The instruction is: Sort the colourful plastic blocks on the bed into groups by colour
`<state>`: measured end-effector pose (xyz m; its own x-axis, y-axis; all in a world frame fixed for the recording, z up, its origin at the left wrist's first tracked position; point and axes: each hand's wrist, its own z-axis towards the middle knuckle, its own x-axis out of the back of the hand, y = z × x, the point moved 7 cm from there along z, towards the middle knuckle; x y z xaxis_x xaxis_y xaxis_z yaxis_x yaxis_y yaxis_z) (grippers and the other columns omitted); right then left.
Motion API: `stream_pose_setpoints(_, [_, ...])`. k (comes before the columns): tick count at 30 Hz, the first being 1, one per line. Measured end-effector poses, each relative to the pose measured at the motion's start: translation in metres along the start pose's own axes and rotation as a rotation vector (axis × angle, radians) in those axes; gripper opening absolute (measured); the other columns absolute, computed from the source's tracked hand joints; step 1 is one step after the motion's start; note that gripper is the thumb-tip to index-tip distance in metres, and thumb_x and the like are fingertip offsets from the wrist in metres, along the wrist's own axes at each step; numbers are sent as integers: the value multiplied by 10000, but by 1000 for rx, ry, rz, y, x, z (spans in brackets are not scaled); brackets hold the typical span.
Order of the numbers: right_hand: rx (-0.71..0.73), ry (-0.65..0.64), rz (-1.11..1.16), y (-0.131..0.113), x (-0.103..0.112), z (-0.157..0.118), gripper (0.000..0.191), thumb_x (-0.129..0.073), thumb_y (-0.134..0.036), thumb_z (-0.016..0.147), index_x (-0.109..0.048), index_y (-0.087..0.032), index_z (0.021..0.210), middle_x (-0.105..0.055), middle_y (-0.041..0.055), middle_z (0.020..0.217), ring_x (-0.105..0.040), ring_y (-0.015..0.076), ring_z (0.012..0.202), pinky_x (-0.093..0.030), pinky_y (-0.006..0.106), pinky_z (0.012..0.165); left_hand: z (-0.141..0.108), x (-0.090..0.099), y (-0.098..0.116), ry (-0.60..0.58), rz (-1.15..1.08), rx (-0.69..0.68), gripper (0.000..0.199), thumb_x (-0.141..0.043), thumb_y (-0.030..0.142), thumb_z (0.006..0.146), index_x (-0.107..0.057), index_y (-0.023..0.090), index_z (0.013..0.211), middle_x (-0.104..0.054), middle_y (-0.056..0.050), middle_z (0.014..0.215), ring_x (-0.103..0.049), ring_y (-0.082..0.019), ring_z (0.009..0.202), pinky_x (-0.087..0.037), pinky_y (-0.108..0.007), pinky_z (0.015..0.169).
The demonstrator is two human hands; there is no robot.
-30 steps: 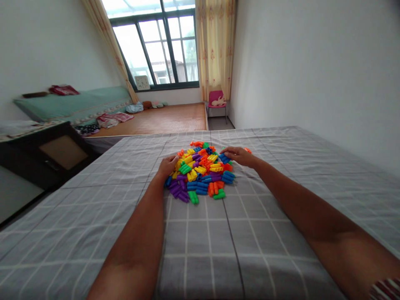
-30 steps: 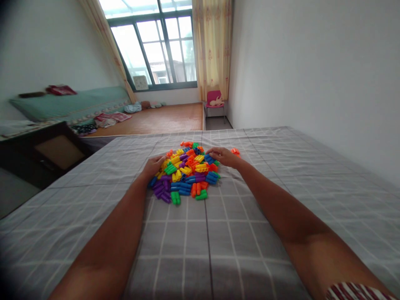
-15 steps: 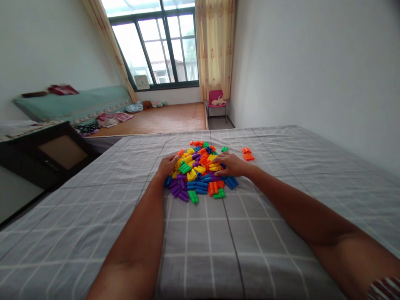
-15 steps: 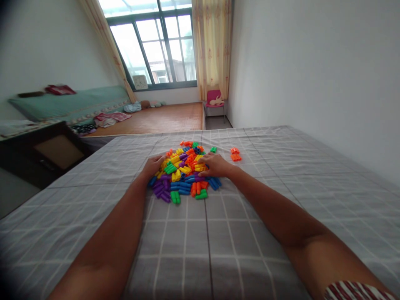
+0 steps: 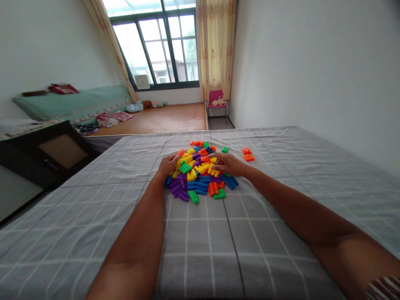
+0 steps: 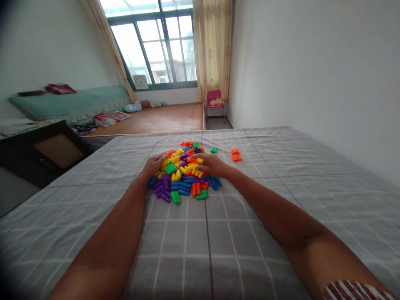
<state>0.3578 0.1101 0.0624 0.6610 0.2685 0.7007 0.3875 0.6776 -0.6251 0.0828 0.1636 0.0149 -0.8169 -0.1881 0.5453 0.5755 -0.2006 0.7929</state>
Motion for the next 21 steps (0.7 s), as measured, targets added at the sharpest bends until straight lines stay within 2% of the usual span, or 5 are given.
stream_pose_setpoints(5, [-81, 82, 62, 20, 15, 2, 335, -562, -362, 831, -661, -159, 1078, -641, 14, 810, -503, 92, 584, -389, 213, 529, 0, 0, -1, -7, 16, -9, 494, -492, 512, 777, -738, 106, 911, -675, -23, 731, -569, -169, 671, -417, -242, 596])
stream_pose_setpoints(10, [-305, 342, -35, 73, 55, -8, 238, -613, -351, 770, -657, -158, 901, -665, 36, 807, -578, 135, 682, -454, 245, 613, 1, 0, 0, -5, 77, -43, 488, -470, 517, 791, -737, 118, 880, -661, -15, 713, -563, -172, 677, -409, -238, 588])
stream_pose_setpoints(13, [-448, 404, -137, 100, 74, -21, 218, -617, -363, 769, -631, -161, 850, -676, 39, 780, -588, 137, 678, -450, 240, 600, 2, 1, 2, -6, 91, -61, 492, -461, 516, 800, -738, 119, 883, -673, -22, 746, -579, -183, 711, -423, -246, 630])
stream_pose_setpoints(17, [-567, 201, -223, 118, 73, -30, 220, -605, -387, 793, -619, -168, 804, -681, 28, 707, -595, 127, 598, -416, 224, 541, 1, 1, 2, -14, 98, -49, 503, -457, 529, 803, -737, 124, 901, -663, -16, 727, -567, -179, 698, -411, -242, 610])
stream_pose_setpoints(21, [-506, -53, -318, 113, 61, -28, 257, -574, -406, 827, -632, -181, 717, -676, 27, 649, -596, 126, 566, -382, 224, 523, 0, 0, 0, -17, 76, -34, 508, -462, 542, 797, -737, 124, 886, -654, -8, 711, -555, -169, 672, -396, -235, 579])
